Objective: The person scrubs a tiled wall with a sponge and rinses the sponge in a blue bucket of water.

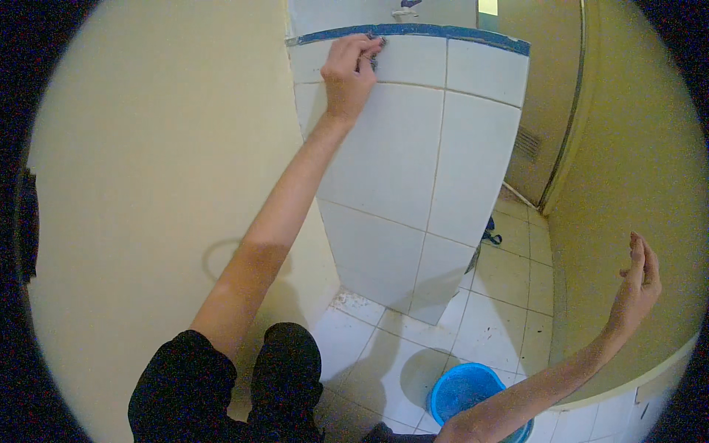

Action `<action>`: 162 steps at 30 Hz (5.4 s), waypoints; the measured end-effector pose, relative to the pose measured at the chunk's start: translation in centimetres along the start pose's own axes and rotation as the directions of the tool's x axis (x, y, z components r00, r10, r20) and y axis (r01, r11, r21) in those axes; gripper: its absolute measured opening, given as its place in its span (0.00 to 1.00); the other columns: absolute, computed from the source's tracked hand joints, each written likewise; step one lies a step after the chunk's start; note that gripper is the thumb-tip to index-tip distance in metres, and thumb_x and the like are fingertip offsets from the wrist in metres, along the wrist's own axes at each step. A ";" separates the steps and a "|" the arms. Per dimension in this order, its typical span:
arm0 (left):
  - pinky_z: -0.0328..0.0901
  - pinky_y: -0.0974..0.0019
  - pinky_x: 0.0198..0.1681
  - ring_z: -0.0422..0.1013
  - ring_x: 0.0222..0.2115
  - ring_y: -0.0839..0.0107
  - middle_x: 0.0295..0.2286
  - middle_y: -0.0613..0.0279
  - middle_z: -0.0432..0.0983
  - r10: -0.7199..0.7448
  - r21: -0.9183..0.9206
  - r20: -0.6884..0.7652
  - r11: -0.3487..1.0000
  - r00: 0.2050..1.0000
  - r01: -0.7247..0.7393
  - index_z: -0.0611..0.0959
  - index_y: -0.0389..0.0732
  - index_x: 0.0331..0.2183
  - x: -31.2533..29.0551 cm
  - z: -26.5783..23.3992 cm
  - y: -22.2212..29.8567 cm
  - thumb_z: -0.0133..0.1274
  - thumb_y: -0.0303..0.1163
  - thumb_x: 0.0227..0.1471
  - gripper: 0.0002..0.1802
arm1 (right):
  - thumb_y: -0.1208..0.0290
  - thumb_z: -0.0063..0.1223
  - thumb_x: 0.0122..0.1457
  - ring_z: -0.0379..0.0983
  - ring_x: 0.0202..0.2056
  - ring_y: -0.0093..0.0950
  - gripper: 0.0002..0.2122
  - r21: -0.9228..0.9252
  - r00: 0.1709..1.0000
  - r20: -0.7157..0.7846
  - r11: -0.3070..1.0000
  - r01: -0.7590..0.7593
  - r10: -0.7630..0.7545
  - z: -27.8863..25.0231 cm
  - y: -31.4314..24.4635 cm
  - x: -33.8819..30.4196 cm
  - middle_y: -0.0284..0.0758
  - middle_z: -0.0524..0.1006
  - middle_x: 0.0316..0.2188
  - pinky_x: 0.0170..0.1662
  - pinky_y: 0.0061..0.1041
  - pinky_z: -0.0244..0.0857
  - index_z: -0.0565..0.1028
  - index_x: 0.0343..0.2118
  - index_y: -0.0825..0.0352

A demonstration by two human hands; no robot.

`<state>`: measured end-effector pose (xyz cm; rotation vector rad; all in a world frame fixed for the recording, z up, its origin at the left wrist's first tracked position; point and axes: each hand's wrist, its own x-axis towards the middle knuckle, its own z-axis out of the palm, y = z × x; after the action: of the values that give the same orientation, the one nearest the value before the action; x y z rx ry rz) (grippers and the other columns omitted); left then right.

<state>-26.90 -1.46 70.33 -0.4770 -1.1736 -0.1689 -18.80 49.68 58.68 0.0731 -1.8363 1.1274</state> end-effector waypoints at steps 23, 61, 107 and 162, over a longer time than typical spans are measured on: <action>0.69 0.61 0.37 0.76 0.33 0.60 0.29 0.57 0.80 -0.260 0.083 -0.157 0.958 0.953 0.275 0.84 0.39 0.27 0.3 0.1 -0.6 0.56 0.16 0.42 0.08 | 0.58 0.48 0.64 0.72 0.51 0.27 0.18 -0.066 1.000 0.024 0.998 -0.016 0.018 1.4 0.5 0.1 0.34 0.79 0.48 0.43 0.25 0.65 0.78 0.49 0.66; 0.68 0.57 0.35 0.73 0.32 0.56 0.27 0.56 0.77 -0.046 0.059 -0.015 0.997 0.999 0.047 0.80 0.37 0.26 0.6 0.1 0.0 0.56 0.17 0.43 0.05 | 0.65 0.52 0.63 0.74 0.45 0.27 0.13 -0.062 0.998 0.019 0.996 0.060 -0.059 3.8 -3.0 -0.4 0.36 0.80 0.42 0.49 0.25 0.64 0.80 0.43 0.68; 0.69 0.57 0.38 0.74 0.32 0.58 0.29 0.57 0.78 0.180 -0.060 0.082 0.983 0.980 -0.175 0.82 0.42 0.31 0.4 7.9 9.1 0.55 0.23 0.46 0.07 | 0.67 0.53 0.61 0.75 0.42 0.30 0.12 -0.117 0.998 0.049 0.993 0.033 -0.028 4.7 -3.3 -2.4 0.37 0.78 0.39 0.47 0.27 0.66 0.79 0.41 0.70; 0.71 0.63 0.35 0.73 0.31 0.65 0.34 0.61 0.76 0.814 -0.765 0.355 0.536 0.460 -0.357 0.81 0.36 0.34 -17.4 0.3 13.1 0.55 0.25 0.44 0.11 | 0.63 0.54 0.60 0.76 0.44 0.33 0.15 -0.163 0.994 0.108 0.986 0.021 -0.003 4.1 -2.6 -1.3 0.42 0.79 0.41 0.50 0.29 0.66 0.80 0.43 0.71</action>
<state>-29.02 8.23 50.97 -1.6652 -1.5809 0.3644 -19.66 44.72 58.92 0.0501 -2.0151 0.9762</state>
